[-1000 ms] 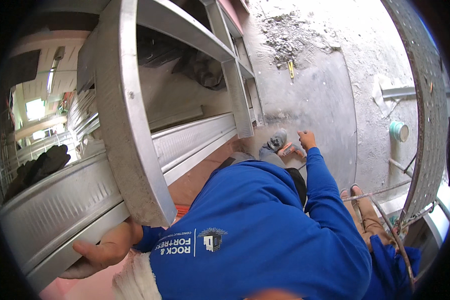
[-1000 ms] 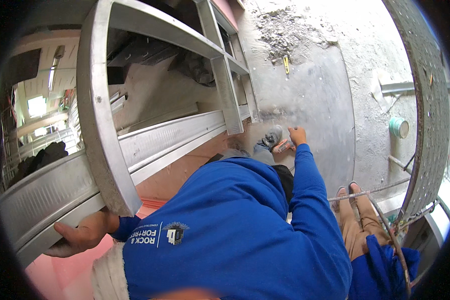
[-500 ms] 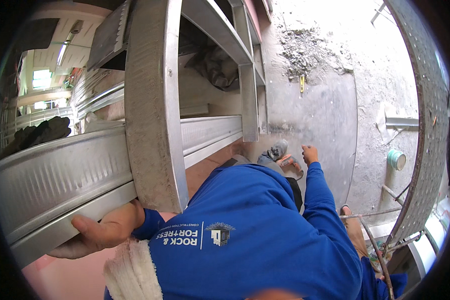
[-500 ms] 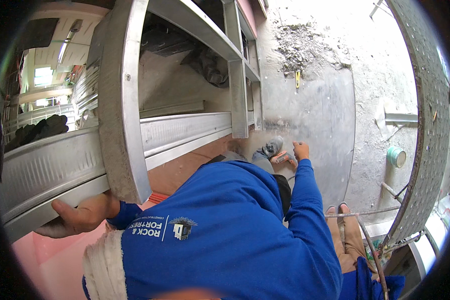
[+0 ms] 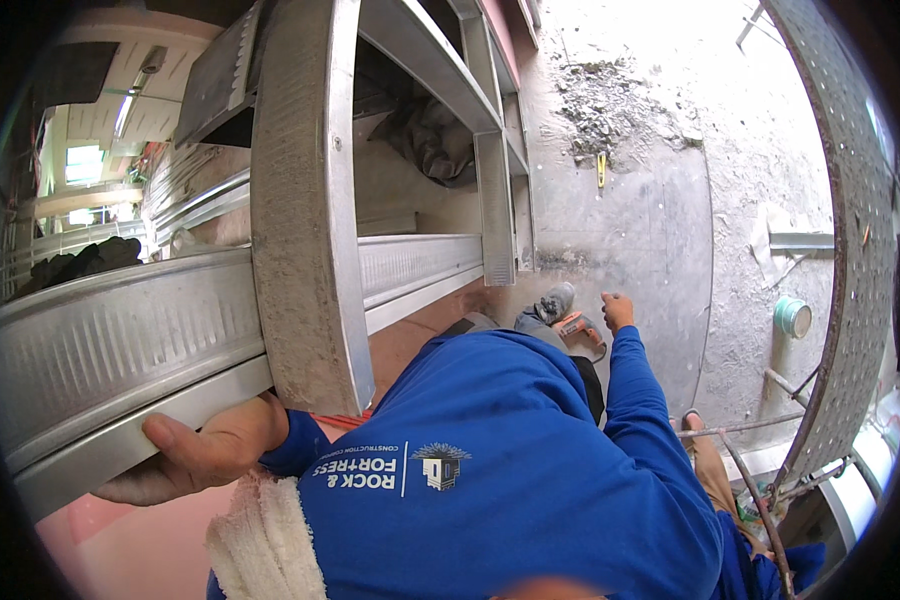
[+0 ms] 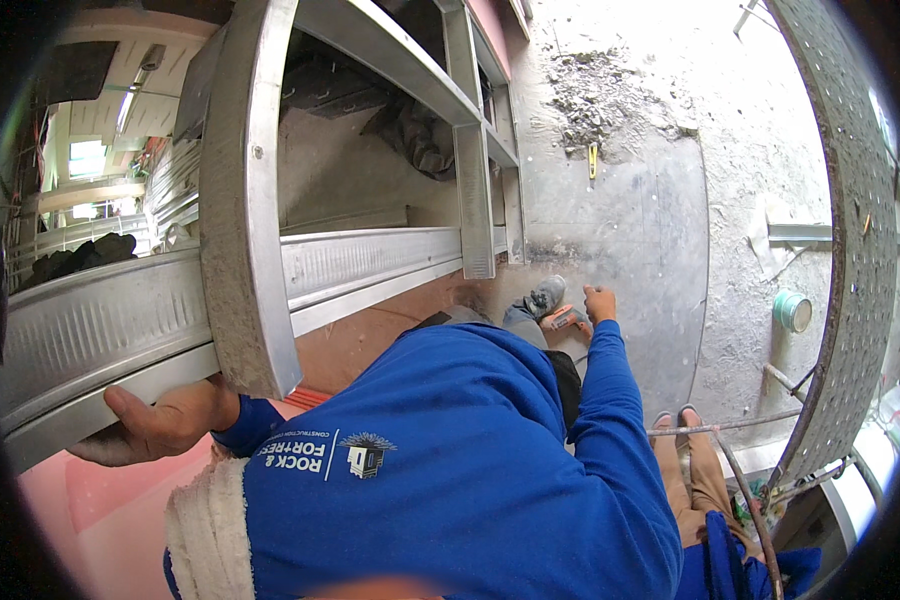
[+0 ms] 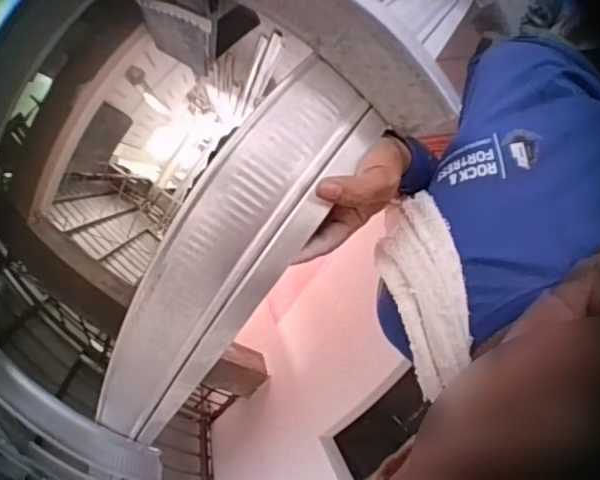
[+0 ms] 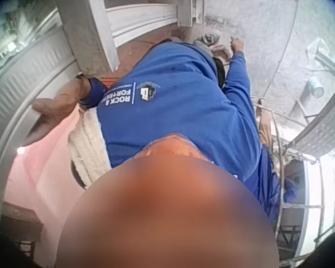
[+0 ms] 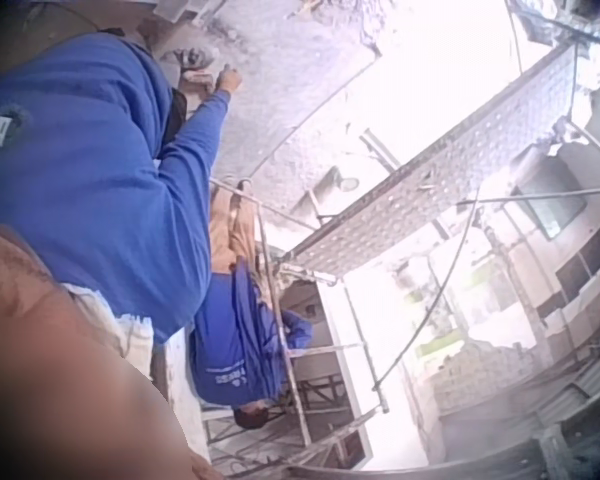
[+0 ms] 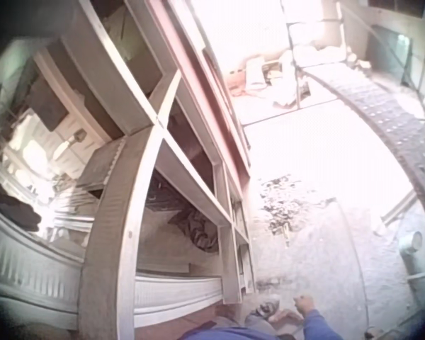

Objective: The person lifts and positions a large pink ceiling panel onto a metal frame, then uses a power drill to fasten it in place. The person adjusts the panel alignment and secures it with screws along the edges.

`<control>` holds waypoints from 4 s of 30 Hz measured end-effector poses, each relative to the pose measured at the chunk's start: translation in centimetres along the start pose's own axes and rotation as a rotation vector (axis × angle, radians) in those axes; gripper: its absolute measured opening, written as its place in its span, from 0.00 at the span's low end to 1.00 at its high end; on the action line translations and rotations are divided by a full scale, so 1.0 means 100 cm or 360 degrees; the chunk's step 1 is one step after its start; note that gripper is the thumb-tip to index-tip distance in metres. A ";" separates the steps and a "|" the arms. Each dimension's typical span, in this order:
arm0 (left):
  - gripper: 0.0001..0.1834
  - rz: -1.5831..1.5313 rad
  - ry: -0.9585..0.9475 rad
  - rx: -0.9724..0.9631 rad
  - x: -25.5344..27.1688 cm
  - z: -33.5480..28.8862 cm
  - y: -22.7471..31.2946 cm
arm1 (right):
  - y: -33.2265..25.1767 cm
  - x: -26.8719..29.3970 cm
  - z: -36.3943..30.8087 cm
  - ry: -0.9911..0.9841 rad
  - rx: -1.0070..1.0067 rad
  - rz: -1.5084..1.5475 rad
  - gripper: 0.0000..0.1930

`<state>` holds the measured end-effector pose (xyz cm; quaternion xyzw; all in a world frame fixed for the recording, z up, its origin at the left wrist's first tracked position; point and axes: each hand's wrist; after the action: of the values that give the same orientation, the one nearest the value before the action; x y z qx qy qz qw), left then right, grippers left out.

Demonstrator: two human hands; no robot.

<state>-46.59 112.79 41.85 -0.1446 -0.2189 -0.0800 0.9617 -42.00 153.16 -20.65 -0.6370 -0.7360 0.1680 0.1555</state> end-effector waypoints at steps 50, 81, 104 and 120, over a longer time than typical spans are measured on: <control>0.45 -0.0441 0.0522 0.0580 -0.032 0.009 0.044 | 0.017 0.016 0.038 -0.0093 0.0027 0.0001 0.13; 0.35 -0.0229 0.0396 0.0507 -0.020 0.005 0.028 | 0.027 0.013 0.051 -0.0064 0.0020 0.0017 0.13; 0.31 -0.0194 0.0480 0.0566 -0.019 0.002 0.030 | -0.032 0.020 0.062 -0.0108 0.0061 -0.0199 0.14; 0.28 -0.0416 0.0683 0.0627 -0.028 0.004 0.039 | -0.022 0.020 0.058 -0.0034 0.0055 -0.0209 0.14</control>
<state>-48.42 116.87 39.95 0.0939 -0.0391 -0.1875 0.9770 -46.84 154.53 -24.84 -0.5828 -0.7748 0.1771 0.1692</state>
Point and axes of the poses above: each hand's wrist, its own z-axis towards the middle knuckle, its own x-axis out of the back of the hand, y = z × x, and after that the axes turned 14 degrees about -y, right-handed
